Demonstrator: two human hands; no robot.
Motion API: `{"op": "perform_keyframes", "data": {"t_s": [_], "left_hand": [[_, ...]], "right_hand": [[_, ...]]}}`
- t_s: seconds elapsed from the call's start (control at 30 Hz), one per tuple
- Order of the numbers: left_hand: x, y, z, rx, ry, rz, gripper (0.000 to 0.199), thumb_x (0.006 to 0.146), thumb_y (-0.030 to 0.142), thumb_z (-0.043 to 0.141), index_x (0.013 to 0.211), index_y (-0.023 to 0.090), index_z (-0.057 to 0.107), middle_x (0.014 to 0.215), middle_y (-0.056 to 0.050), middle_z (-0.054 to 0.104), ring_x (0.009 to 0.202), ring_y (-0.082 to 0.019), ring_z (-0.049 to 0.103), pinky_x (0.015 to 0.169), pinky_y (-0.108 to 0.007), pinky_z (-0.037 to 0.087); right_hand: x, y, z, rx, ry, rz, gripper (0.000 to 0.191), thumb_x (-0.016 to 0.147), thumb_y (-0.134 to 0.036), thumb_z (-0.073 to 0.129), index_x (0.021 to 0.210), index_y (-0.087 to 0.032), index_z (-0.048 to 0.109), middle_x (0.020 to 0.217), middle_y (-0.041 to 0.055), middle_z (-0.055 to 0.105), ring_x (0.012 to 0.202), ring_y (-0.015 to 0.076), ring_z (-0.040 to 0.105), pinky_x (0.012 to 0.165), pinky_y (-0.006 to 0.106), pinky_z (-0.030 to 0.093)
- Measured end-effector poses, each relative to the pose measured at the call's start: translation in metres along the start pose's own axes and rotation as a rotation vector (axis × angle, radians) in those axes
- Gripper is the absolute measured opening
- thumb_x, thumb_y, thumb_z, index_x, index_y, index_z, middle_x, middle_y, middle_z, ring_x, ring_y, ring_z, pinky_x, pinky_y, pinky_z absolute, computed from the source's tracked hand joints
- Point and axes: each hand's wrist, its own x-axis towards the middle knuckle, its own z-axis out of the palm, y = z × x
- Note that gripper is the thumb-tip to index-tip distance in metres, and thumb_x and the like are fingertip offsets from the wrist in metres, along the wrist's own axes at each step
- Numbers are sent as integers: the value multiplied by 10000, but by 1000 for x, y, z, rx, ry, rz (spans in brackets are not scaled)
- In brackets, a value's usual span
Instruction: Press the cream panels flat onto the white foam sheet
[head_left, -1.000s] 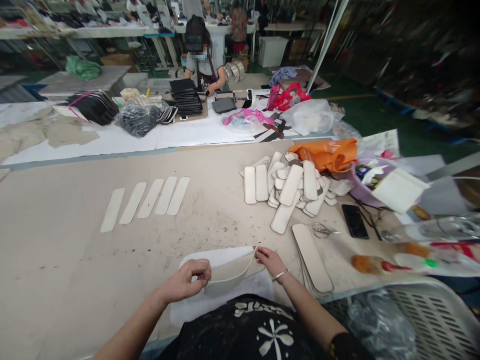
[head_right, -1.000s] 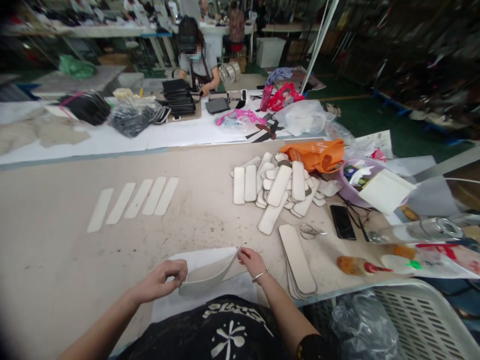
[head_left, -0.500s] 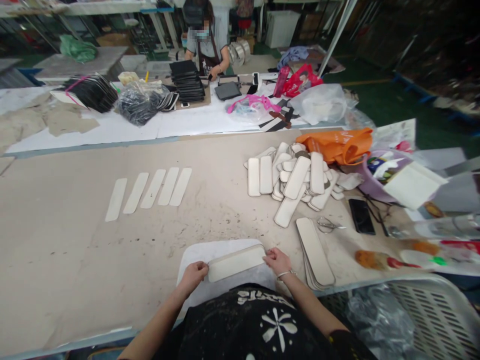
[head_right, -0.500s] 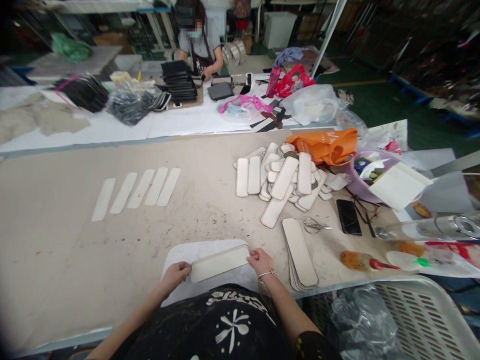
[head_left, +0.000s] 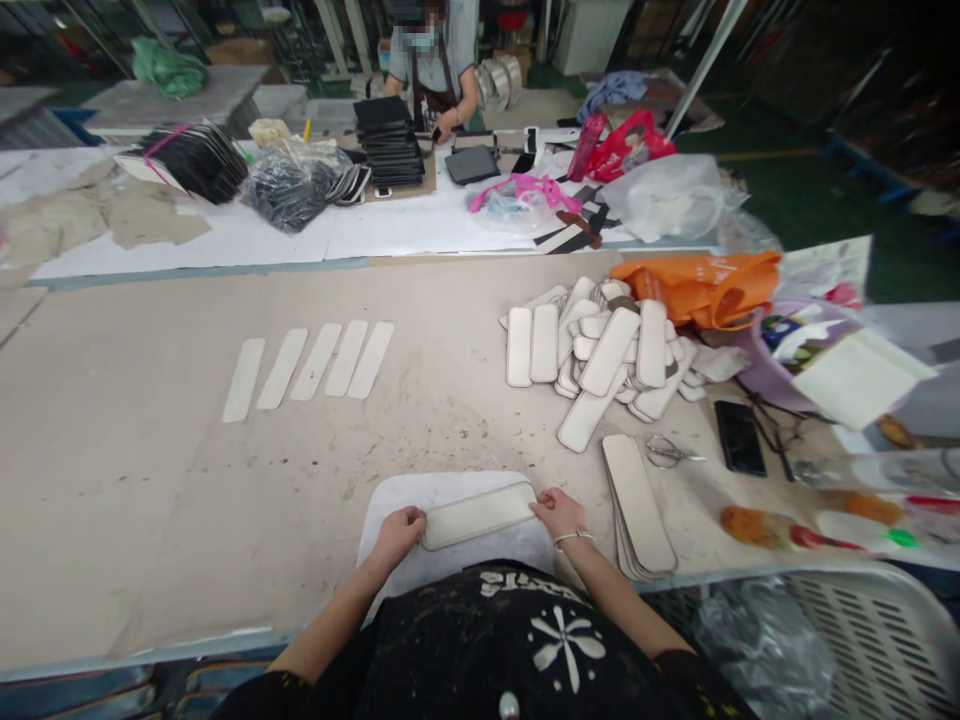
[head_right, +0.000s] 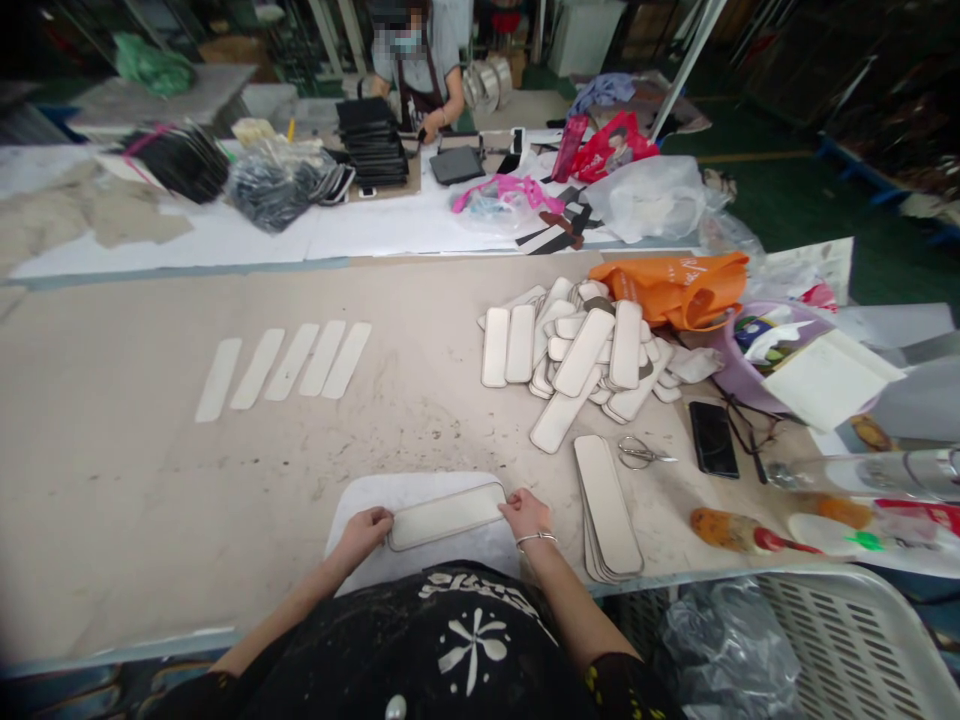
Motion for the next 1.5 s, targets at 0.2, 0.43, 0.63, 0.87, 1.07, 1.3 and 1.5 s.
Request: {"op": "perform_keyframes", "data": {"t_s": [0.2,0.43,0.63,0.87,1.07,1.3,1.5], "left_hand": [[-5,0,4,37,41,34,158,846,263,569,737,167,633,667,-10,658,683,-167,599,646,-235,375],[-5,4,7,143,73,39,154,872,219,550,749,164,624,666,-4,640,685,-159,588,662,-240,360],[-7,5,9,143,107,30,122,849,195,568,759,163,643,705,-11,652,711,-162,598,678,-249,373],[-11,-2,17,34,178,24,41,827,170,595,796,163,621,742,-18,667,730,-154,619,701,-249,419],[-19,-16,17,-178,195,26,230,841,175,580,1065,161,529,731,22,647,665,-129,618,679,-233,451],[-19,-11,17,10,227,53,142,796,144,645,930,153,599,764,-1,628,715,-137,593,699,-238,422],[-13,-8,16,4,227,19,74,813,148,638,887,142,641,740,-6,640,719,-140,596,695,-235,408]], "right_hand": [[0,-3,-2,-48,-1,-3,101,733,-313,714,765,-233,662,749,-9,734,776,187,690,718,280,471],[2,-4,-2,-81,-16,-16,113,750,-327,706,803,-230,685,792,6,754,800,189,695,739,282,481],[3,-8,-4,-116,-33,-10,113,751,-332,709,786,-228,686,779,9,751,798,192,694,718,281,477],[1,-12,-7,-167,-60,-25,135,771,-351,685,779,-218,671,785,21,748,788,206,691,695,296,462],[0,-13,-7,-188,-72,-36,151,788,-358,664,805,-208,664,815,37,752,804,203,693,703,294,469],[2,-11,-7,-207,-79,-48,167,795,-372,652,808,-207,662,821,40,748,791,199,692,706,298,473],[5,-7,-5,-216,-92,-43,182,796,-385,646,827,-206,662,832,35,751,794,200,690,702,298,472]]}}
